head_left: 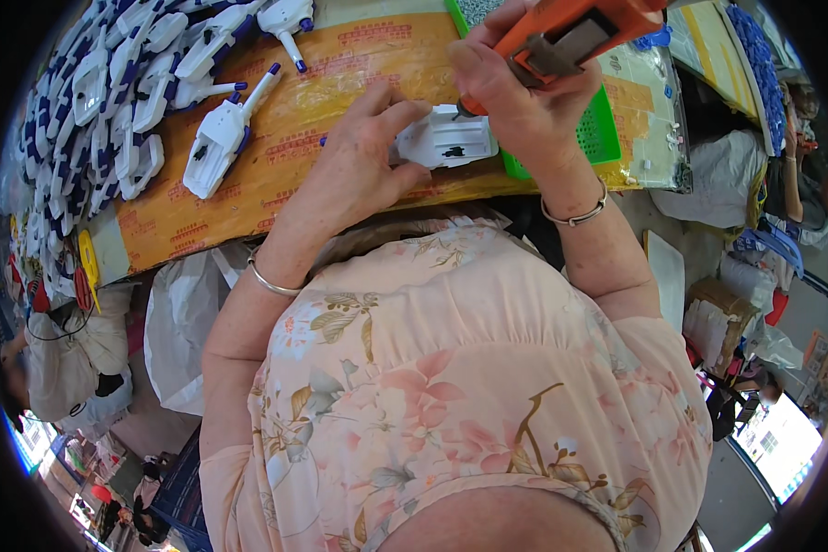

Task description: Assembling small white plastic components by applying glue with a glue gun and inserting small metal pins from a green tray.

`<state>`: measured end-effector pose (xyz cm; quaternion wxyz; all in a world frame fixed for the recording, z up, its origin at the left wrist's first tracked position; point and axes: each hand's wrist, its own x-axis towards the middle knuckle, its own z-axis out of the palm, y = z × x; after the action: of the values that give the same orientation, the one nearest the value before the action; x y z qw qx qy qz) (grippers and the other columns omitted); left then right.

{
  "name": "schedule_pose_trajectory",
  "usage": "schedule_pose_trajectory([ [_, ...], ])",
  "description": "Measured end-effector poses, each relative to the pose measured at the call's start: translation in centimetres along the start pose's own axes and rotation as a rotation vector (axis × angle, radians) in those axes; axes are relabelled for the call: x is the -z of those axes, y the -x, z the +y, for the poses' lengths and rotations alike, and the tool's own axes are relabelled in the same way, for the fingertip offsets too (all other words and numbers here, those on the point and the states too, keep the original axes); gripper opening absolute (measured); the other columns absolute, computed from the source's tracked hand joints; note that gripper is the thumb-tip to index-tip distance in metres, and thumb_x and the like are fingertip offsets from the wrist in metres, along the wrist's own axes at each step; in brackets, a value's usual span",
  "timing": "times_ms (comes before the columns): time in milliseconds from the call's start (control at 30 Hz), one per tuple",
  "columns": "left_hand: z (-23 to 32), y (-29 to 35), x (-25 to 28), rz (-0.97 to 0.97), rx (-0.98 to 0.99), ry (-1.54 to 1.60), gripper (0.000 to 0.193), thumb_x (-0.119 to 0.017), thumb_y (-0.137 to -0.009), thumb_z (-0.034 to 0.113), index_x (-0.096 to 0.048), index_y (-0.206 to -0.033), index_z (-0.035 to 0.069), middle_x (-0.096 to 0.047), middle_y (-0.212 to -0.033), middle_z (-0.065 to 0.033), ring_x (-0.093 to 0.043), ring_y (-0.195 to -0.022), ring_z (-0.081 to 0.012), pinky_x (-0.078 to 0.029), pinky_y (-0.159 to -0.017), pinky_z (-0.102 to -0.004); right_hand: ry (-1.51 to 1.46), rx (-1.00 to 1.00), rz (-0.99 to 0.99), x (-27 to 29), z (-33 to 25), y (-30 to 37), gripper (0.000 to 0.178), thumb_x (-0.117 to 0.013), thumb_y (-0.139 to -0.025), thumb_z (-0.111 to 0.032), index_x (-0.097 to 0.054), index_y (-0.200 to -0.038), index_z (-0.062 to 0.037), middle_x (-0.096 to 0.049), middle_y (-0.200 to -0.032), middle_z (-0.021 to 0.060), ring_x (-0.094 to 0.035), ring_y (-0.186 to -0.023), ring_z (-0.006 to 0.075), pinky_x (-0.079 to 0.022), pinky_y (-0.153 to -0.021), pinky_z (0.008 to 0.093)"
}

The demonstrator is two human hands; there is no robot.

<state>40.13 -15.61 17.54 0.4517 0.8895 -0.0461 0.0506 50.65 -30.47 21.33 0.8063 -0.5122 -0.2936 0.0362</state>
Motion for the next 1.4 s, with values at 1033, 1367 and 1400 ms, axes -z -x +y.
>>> schedule_pose_trajectory([
  [1033, 0.7, -0.2, -0.2, 0.033, 0.095, -0.151, 0.063, -0.085, -0.068, 0.011, -0.061, -0.126, 0.002, -0.057, -0.108, -0.0158, -0.063, -0.097, -0.0343, -0.053, -0.079, -0.0402, -0.15, 0.296, 0.027, 9.1, 2.6, -3.3, 0.026, -0.072, -0.09, 0.0, -0.056, -0.11, -0.0045, -0.061, -0.08, 0.0023, -0.061, -0.062, 0.0103, -0.051, -0.056, 0.0258],
  [1367, 0.4, 0.1, -0.4, 0.07, 0.043, -0.186, 0.063, -0.085, -0.068, 0.011, -0.061, -0.126, 0.002, -0.058, -0.107, -0.0151, -0.063, -0.096, -0.0332, -0.053, -0.079, -0.0394, 0.224, 0.133, 0.2, 7.8, -0.4, -1.8, 0.029, -0.074, -0.088, 0.0, -0.056, -0.109, -0.0047, -0.061, -0.078, 0.0015, -0.059, -0.061, 0.0087, -0.049, -0.055, 0.0245],
  [1400, 0.5, 0.1, -0.3, 0.066, 0.048, -0.188, 0.063, -0.085, -0.068, 0.011, -0.061, -0.126, 0.001, -0.058, -0.108, -0.0152, -0.063, -0.096, -0.0333, -0.053, -0.079, -0.0395, 0.223, 0.134, 0.202, 7.8, -0.5, -1.8, 0.029, -0.074, -0.088, 0.0, -0.056, -0.109, -0.0047, -0.061, -0.078, 0.0015, -0.059, -0.061, 0.0087, -0.049, -0.055, 0.0245],
])
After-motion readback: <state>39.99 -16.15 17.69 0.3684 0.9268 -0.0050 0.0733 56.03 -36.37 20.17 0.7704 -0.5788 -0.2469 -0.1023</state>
